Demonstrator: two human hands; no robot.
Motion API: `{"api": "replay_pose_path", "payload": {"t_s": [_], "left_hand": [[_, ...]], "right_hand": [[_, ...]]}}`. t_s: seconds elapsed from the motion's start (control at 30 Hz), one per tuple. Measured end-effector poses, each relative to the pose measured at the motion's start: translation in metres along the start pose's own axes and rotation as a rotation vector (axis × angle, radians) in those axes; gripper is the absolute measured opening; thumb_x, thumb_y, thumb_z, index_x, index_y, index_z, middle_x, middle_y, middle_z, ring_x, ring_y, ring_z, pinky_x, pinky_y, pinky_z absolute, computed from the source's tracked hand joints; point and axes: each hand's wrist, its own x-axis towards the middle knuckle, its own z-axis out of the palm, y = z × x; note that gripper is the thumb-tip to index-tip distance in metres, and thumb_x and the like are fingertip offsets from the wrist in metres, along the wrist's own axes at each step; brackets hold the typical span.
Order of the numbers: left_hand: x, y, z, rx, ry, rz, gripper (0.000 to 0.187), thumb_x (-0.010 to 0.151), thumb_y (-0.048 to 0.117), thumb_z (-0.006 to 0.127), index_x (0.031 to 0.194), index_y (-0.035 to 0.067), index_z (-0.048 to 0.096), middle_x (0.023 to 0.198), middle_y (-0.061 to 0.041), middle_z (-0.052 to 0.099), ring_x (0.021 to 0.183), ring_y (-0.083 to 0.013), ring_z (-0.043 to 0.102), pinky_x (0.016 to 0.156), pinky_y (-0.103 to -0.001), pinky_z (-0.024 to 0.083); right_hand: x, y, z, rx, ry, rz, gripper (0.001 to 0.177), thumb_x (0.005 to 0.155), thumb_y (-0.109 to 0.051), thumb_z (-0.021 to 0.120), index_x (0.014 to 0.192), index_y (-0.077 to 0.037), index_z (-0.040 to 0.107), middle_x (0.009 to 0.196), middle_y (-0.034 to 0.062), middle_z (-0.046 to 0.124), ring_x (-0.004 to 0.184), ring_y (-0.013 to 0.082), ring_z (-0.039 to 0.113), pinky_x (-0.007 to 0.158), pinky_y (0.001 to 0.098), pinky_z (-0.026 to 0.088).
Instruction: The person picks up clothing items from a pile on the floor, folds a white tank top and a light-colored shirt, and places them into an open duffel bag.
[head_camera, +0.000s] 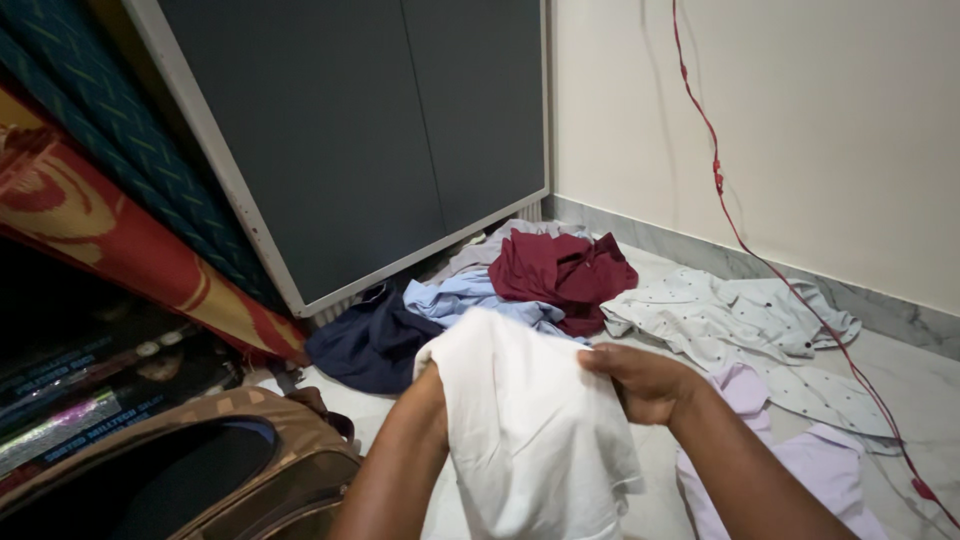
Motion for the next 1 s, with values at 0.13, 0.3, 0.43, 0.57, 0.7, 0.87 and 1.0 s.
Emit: {"api": "replay_pose_path", "payload": {"t_s": [0.13,0.3,0.43,0.57,0.7,0.87,1.0], "left_hand": [[-0.005,-0.017,-0.016,0.101,0.097,-0.106,0.049,0.095,0.050,0.053,0.121,0.012,0.069,0.103,-0.007,0.077,0.089,-0.0203,0.074,0.073,-0.038,0.059],[-0.006,-0.040,-0.042,0.158,0.289,-0.217,0.047,0.097,0.051,0.052,0.117,0.014,0.074,0.100,-0.005,0.078,0.087,-0.0192,0.074,0.072,-0.037,0.058],[-0.003,-0.041,-0.077,0.136,0.212,-0.189,0.052,0.095,0.053,0.046,0.111,0.014,0.075,0.092,-0.004,0.076,0.081,-0.0196,0.072,0.069,-0.038,0.058],[0.013,-0.052,-0.109,0.068,0.107,-0.151,0.076,0.091,0.078,0.036,0.102,0.011,0.069,0.080,-0.001,0.065,0.075,-0.0186,0.062,0.067,-0.038,0.055],[0.015,-0.050,-0.099,0.357,0.280,-0.066,0.030,0.093,0.044,0.069,0.099,0.014,0.066,0.079,0.005,0.058,0.076,-0.0126,0.053,0.068,-0.032,0.047],[0.010,-0.015,-0.060,0.510,0.473,-0.024,0.027,0.096,0.039,0.068,0.106,0.015,0.073,0.088,0.001,0.054,0.078,-0.0139,0.045,0.071,-0.034,0.043],[0.007,0.004,-0.034,0.332,0.486,0.106,0.029,0.101,0.038,0.057,0.111,0.012,0.064,0.097,-0.007,0.061,0.087,-0.0182,0.059,0.087,-0.040,0.055]], "right_hand": [[0.002,-0.012,0.004,-0.118,0.072,-0.100,0.056,0.088,-0.034,0.077,0.126,0.007,0.066,0.120,0.0150,0.072,0.105,0.0225,0.070,0.098,0.0386,0.056],[-0.010,-0.026,0.015,-0.107,0.251,-0.093,0.051,0.086,-0.036,0.071,0.119,0.003,0.069,0.110,0.0151,0.076,0.098,0.0232,0.074,0.092,0.0396,0.059],[-0.021,-0.033,0.020,-0.091,0.286,-0.131,0.049,0.087,-0.035,0.070,0.119,0.002,0.068,0.110,0.0129,0.076,0.098,0.0220,0.074,0.089,0.0400,0.059],[-0.022,-0.034,0.019,-0.022,0.243,-0.185,0.047,0.088,-0.035,0.070,0.116,0.002,0.069,0.108,0.0131,0.076,0.095,0.0236,0.073,0.085,0.0403,0.060],[-0.020,-0.033,0.015,-0.054,0.293,-0.220,0.038,0.089,-0.028,0.073,0.115,0.000,0.067,0.107,0.0110,0.074,0.096,0.0217,0.072,0.087,0.0400,0.060],[-0.027,-0.034,0.005,-0.011,0.259,-0.264,0.040,0.088,-0.027,0.072,0.117,0.001,0.067,0.111,0.0116,0.075,0.099,0.0215,0.072,0.093,0.0401,0.057],[-0.027,-0.028,-0.003,-0.111,0.343,-0.275,0.044,0.087,-0.027,0.072,0.120,0.002,0.068,0.115,0.0131,0.076,0.106,0.0244,0.071,0.096,0.0446,0.054]]}}
